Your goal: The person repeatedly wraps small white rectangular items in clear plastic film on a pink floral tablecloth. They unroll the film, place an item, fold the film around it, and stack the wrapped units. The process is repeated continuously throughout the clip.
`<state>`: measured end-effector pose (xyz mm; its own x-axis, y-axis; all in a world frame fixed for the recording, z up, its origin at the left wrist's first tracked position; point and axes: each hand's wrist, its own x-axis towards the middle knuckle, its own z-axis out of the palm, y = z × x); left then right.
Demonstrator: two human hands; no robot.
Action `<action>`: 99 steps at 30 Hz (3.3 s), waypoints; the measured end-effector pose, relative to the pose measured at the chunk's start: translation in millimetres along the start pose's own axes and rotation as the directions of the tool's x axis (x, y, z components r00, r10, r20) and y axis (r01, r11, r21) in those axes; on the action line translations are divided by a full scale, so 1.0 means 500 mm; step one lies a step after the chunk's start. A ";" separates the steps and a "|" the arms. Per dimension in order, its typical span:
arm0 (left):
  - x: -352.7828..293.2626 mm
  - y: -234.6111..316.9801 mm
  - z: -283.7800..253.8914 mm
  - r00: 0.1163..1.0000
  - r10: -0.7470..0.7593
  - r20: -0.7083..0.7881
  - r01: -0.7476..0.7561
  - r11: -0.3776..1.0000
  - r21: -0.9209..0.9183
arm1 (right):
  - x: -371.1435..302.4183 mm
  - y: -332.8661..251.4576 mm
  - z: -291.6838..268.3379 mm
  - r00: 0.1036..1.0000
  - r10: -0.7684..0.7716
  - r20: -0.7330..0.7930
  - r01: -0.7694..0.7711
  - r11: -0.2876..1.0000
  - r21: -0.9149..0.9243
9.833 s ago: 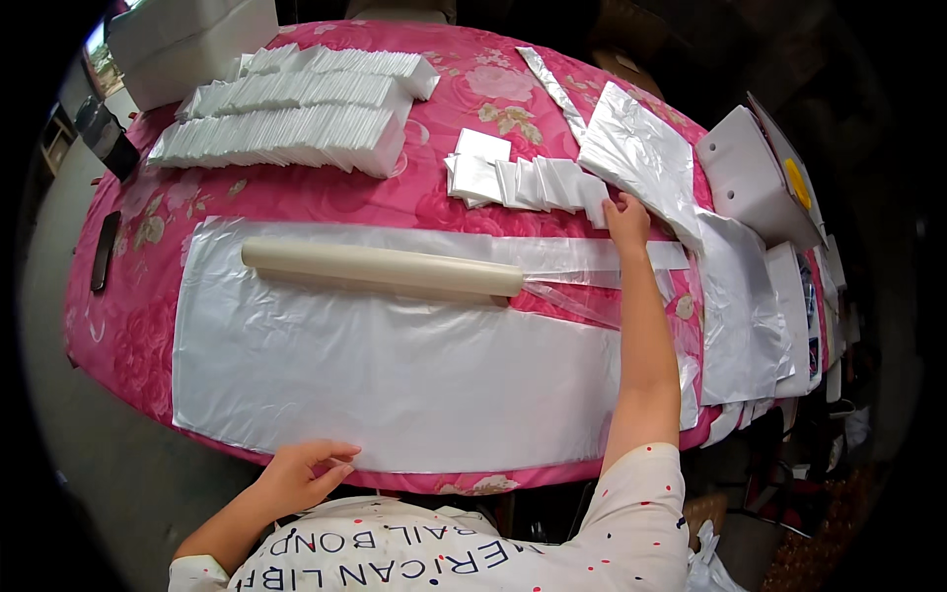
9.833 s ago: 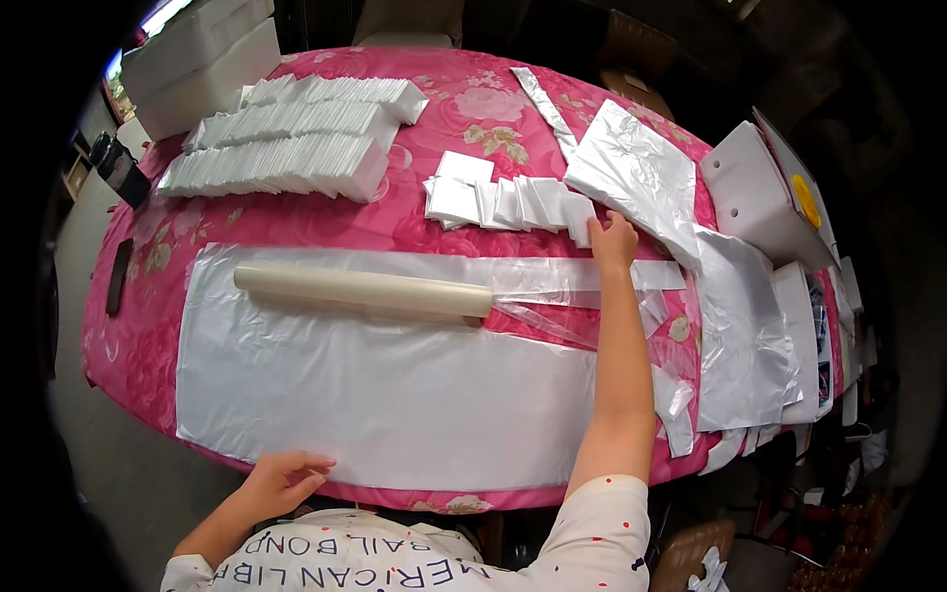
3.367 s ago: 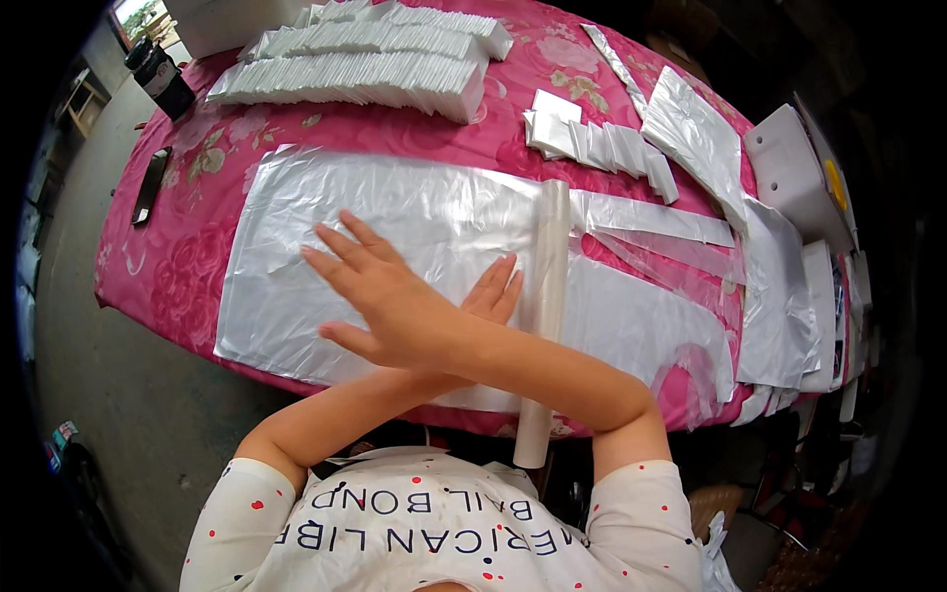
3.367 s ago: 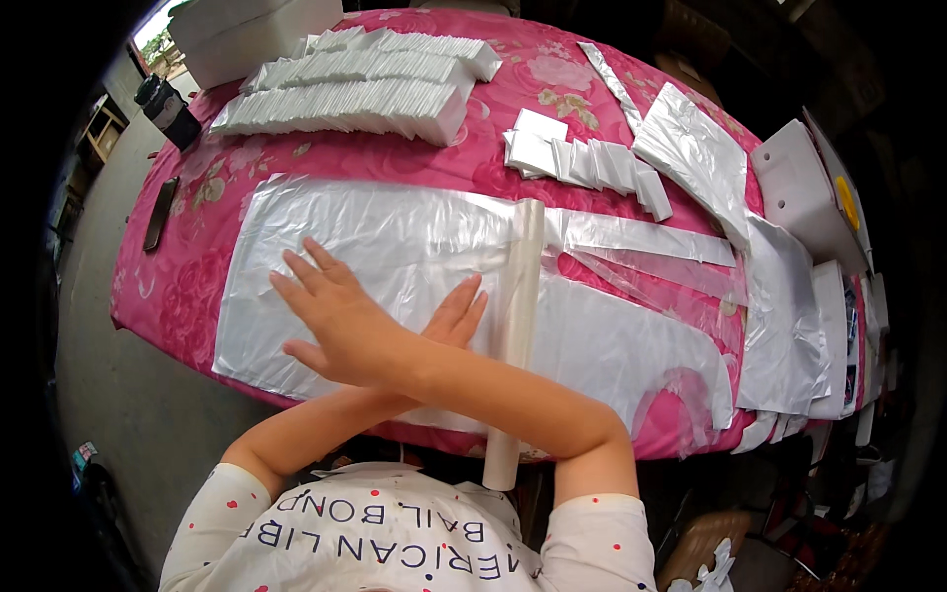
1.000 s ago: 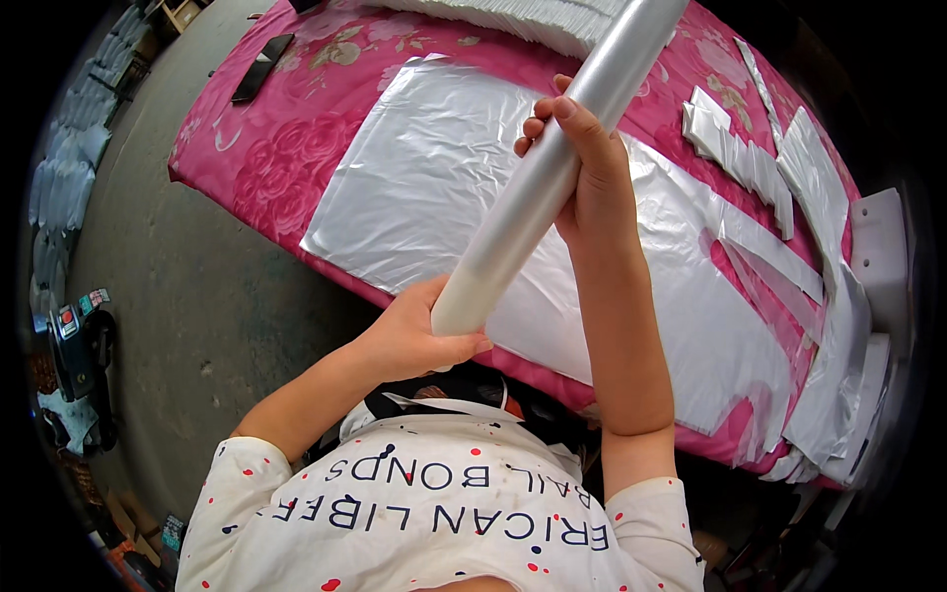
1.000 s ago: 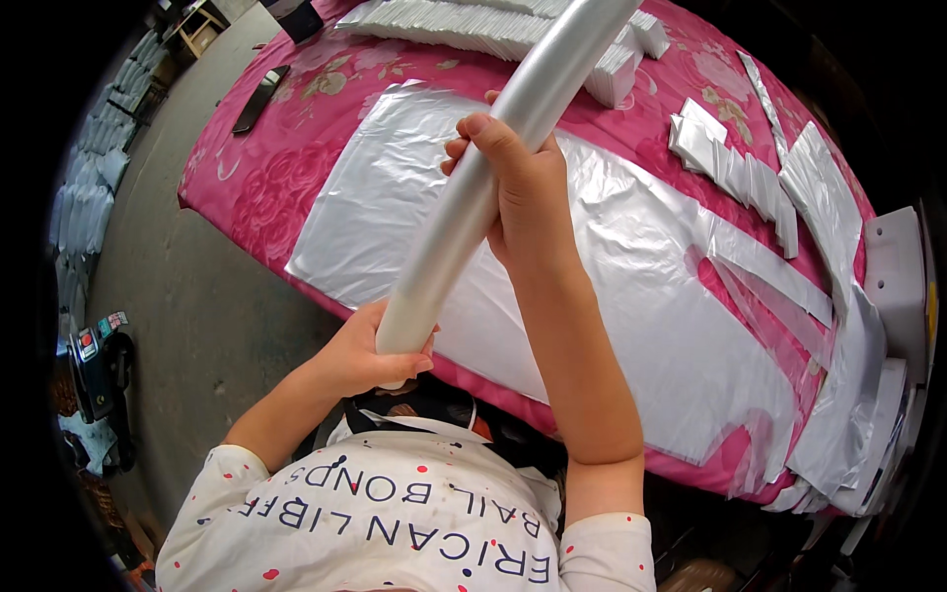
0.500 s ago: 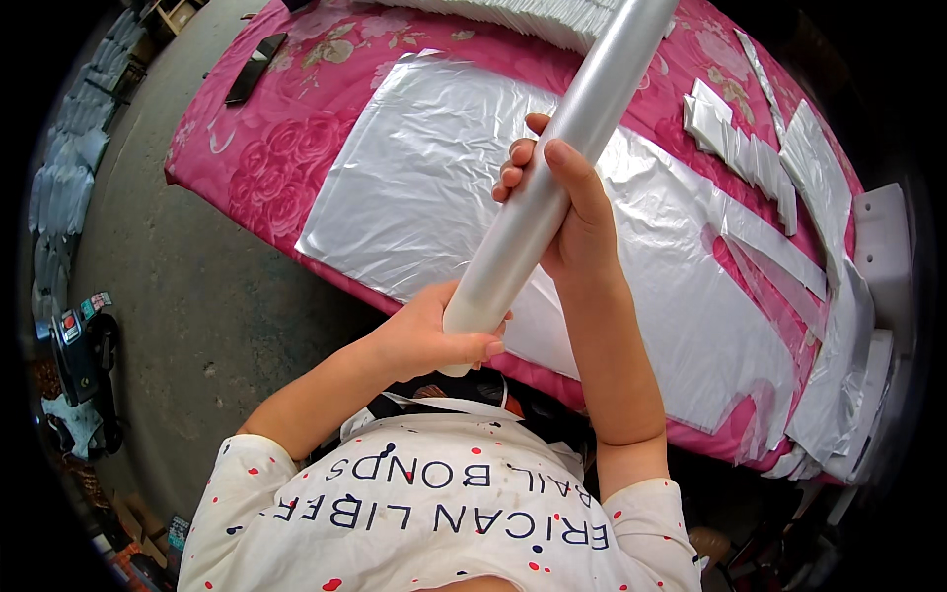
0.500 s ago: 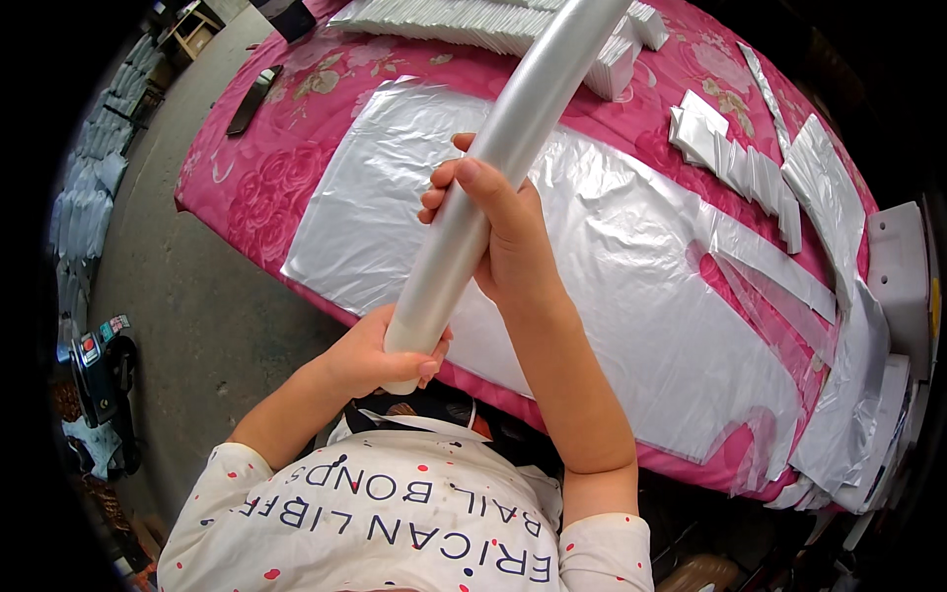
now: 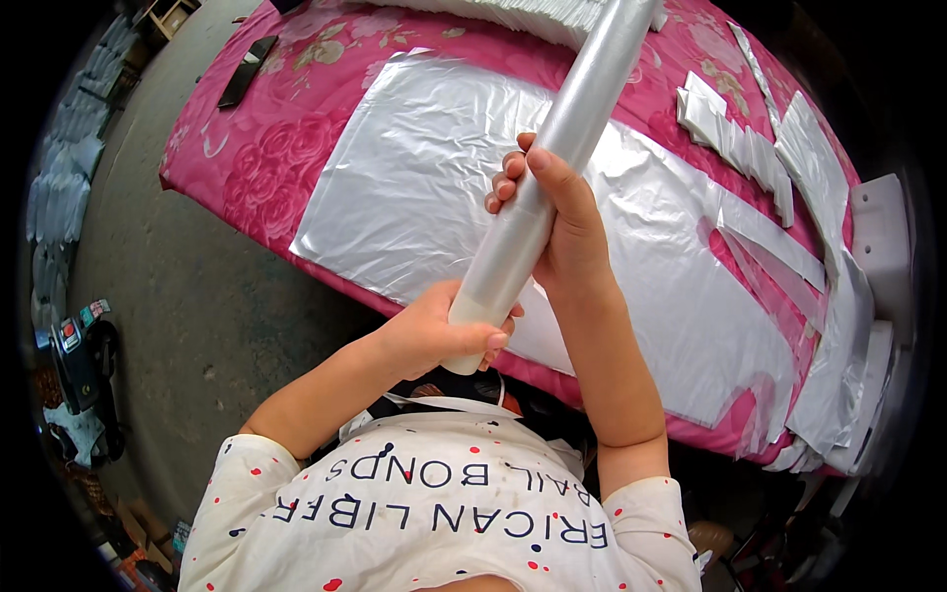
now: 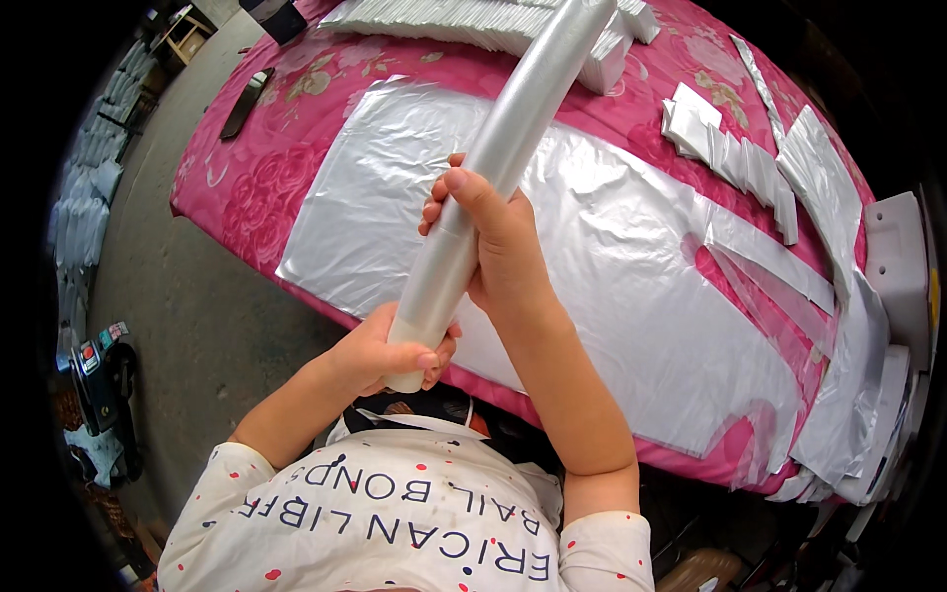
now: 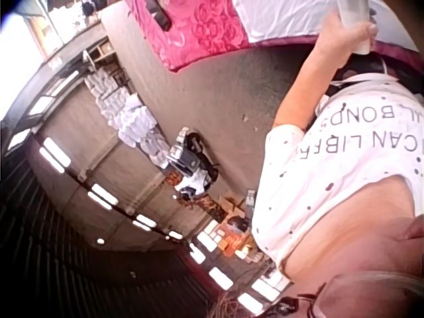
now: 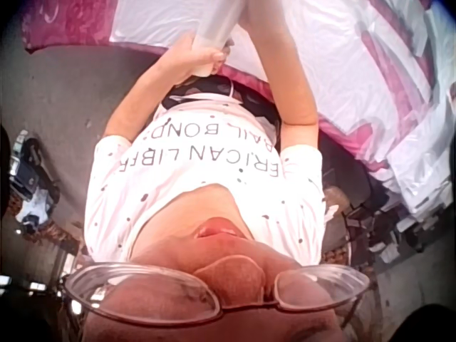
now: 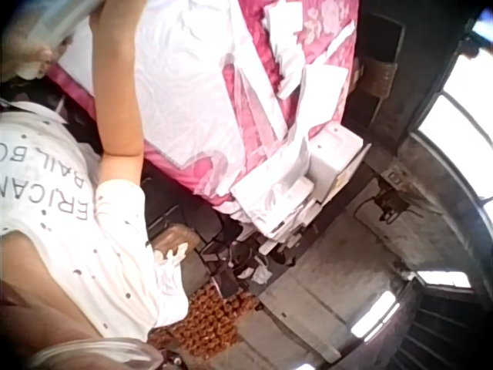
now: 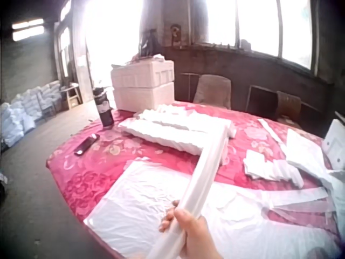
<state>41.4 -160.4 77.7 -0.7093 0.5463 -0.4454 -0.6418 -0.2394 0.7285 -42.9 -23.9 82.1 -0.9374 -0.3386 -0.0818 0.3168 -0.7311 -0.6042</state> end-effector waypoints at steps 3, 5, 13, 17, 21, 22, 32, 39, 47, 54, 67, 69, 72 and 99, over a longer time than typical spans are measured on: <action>0.005 0.000 -0.005 0.995 0.027 0.091 -0.026 0.999 -0.020 | -0.002 -0.021 0.010 0.999 -0.031 -0.030 0.028 0.997 -0.067; 0.007 0.010 0.007 0.997 0.026 0.079 -0.025 1.000 -0.013 | -0.003 -0.040 0.017 0.998 -0.063 -0.024 0.060 0.993 -0.105; 0.006 -0.027 -0.017 0.989 -0.012 0.150 -0.014 0.986 0.168 | 0.018 -0.103 -0.016 0.970 -0.196 -0.145 0.168 0.968 -0.188; 0.009 -0.006 0.000 0.982 0.155 -0.110 -0.079 0.860 0.504 | 0.008 -0.088 -0.009 0.938 -0.255 -0.234 0.179 0.936 -0.303; 0.017 -0.005 -0.009 0.995 0.066 -0.069 -0.027 0.887 0.461 | 0.000 -0.075 -0.001 0.930 -0.259 -0.262 0.161 0.925 -0.344; 0.020 -0.007 -0.017 1.000 -0.023 -0.009 0.025 0.924 0.382 | -0.002 -0.073 -0.001 0.929 -0.253 -0.269 0.147 0.922 -0.358; 0.076 0.011 -0.004 0.890 0.428 -0.155 -0.163 0.619 0.768 | -0.021 0.021 -0.031 0.916 -0.266 -0.302 0.116 0.893 -0.436; -0.031 -0.040 -0.093 0.995 -0.087 -0.053 0.102 0.855 0.508 | -0.016 -0.081 -0.118 0.917 -0.202 -0.344 0.102 0.952 -0.287; -0.103 -0.104 -0.147 0.946 -0.320 0.046 0.297 0.917 0.266 | -0.020 -0.198 -0.249 0.901 -0.190 -0.390 -0.125 0.747 -0.653; -0.099 -0.107 -0.163 0.906 -0.388 0.172 0.354 0.914 0.197 | -0.028 -0.202 -0.245 0.944 0.111 -0.312 -0.326 0.480 -0.815; -0.094 -0.098 -0.157 0.867 -0.433 0.245 0.428 0.900 0.079 | -0.033 -0.210 -0.236 0.893 0.397 -0.214 -0.390 0.442 -0.807; -0.091 -0.097 -0.156 0.876 -0.409 0.257 0.396 0.913 0.101 | -0.031 -0.210 -0.244 0.912 0.345 -0.220 -0.362 0.431 -0.827; -0.092 -0.100 -0.165 0.880 -0.434 0.194 0.402 0.897 0.183 | -0.023 -0.244 -0.271 0.943 0.159 -0.292 -0.332 0.406 -0.851; 0.156 -0.049 0.037 0.573 0.114 0.812 -0.765 -0.283 0.579 | 0.045 -0.332 -0.343 0.960 0.142 -0.242 -0.263 0.152 -0.953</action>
<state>7.2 -97.1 34.4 -0.2428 0.9371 0.2506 0.8926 0.1147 0.4360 -141.5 191.5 44.4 -0.8896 -0.2854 -0.3565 0.1568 0.5424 -0.8254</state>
